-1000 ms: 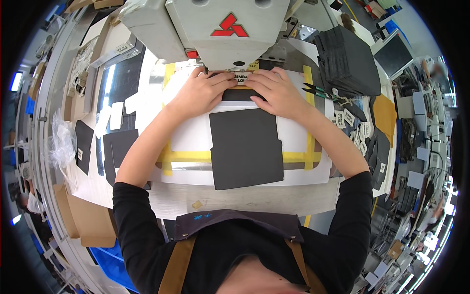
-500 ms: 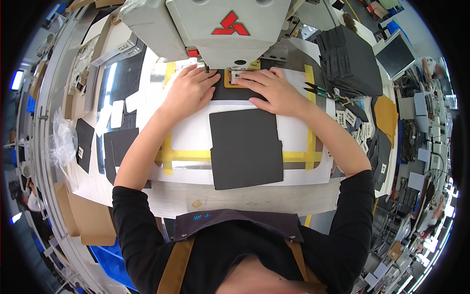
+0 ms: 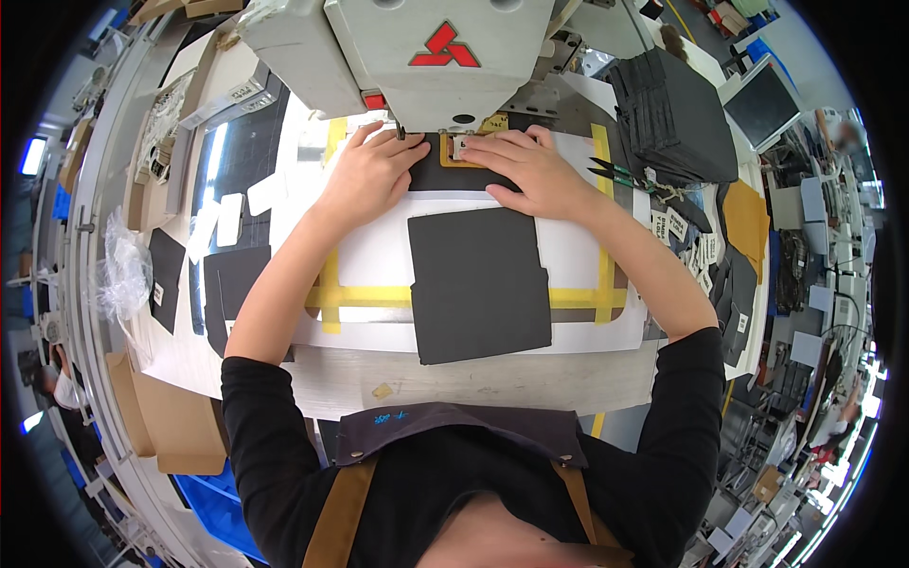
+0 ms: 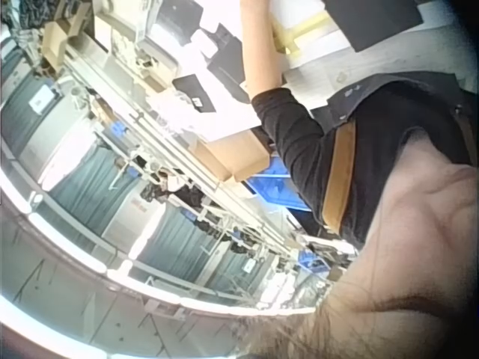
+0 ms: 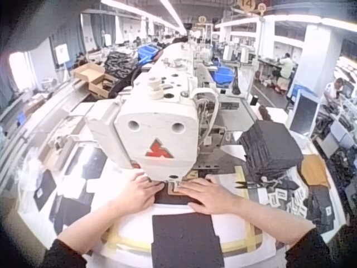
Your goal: Sewing small white labels onto black leather squares using an industrial sewing machine.
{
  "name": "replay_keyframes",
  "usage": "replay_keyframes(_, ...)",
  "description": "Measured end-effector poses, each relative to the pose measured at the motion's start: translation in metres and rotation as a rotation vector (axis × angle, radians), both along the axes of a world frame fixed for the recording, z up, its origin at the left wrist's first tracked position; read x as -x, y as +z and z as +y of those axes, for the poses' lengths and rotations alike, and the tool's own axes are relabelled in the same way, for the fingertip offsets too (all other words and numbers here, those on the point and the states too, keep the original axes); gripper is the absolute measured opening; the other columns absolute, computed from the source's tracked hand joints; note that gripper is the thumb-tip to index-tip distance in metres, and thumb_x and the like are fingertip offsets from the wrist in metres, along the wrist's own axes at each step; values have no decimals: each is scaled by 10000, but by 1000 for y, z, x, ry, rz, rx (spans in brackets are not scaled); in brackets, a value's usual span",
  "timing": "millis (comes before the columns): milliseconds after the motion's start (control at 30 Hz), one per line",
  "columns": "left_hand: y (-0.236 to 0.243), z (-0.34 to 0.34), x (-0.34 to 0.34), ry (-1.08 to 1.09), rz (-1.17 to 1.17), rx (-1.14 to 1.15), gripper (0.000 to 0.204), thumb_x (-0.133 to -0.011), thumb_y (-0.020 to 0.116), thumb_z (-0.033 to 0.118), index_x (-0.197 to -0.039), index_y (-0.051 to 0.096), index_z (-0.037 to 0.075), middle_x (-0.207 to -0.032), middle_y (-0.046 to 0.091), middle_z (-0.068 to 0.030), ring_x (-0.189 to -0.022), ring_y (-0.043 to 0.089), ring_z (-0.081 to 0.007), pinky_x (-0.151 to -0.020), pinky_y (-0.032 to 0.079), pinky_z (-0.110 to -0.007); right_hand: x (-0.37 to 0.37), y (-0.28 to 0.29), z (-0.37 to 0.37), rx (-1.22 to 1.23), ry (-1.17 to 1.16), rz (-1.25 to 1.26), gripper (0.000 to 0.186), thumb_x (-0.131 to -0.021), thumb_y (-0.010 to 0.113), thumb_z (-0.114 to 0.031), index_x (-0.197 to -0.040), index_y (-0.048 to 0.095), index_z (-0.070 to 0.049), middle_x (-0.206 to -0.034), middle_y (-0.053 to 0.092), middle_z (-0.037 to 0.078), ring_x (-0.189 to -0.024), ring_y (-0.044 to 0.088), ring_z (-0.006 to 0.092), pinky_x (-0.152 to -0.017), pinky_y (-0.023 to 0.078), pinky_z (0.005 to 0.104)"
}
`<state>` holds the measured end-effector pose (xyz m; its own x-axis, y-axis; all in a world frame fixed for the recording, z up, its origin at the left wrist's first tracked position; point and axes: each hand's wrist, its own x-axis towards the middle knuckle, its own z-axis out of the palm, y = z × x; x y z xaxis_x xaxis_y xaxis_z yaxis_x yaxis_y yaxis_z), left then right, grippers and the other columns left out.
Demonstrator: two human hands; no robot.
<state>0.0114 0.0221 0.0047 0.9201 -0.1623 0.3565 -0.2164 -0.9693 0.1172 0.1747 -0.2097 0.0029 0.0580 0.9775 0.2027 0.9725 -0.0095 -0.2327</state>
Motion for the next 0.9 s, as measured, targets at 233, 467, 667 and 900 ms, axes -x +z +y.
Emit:
replay_keyframes(233,-1,1,0,-1,15,2,387,-790,610,57,-1171,677,61,-1199,668,-67,-1115,580,-213,-1116,333,-434,1,1,0,-1,-2,7,529,-881,614,-256,-1392,511,-166,-1462,487,12,-1263,459,220,-1033,267,426)
replay_keyframes(467,0,2,2,22,16,-10,407,-788,603,48,-1184,681,102,-1203,667,-37,-1193,522,-265,-1112,308,-475,2,1,0,-17,-12,-4,503,-879,617,-281,-1363,531,-176,-1438,506,-6,-1253,478,200,-1032,295,450)
replay_keyframes(667,0,4,2,19,35,-14,414,-789,598,37,-1186,682,118,-1229,655,-26,-1221,507,-257,-1112,306,-478,3,2,0,-21,-7,14,500,-873,622,-277,-1356,540,-177,-1432,513,-3,-1246,482,203,-1028,295,448)
replay_keyframes(900,2,5,2,21,70,6,421,-778,590,8,-1168,692,129,-1241,649,-10,-1229,504,-250,-1109,299,-502,4,0,-2,-52,-9,7,462,-895,595,-235,-1351,551,-174,-1414,534,-3,-1238,491,186,-1029,288,426)
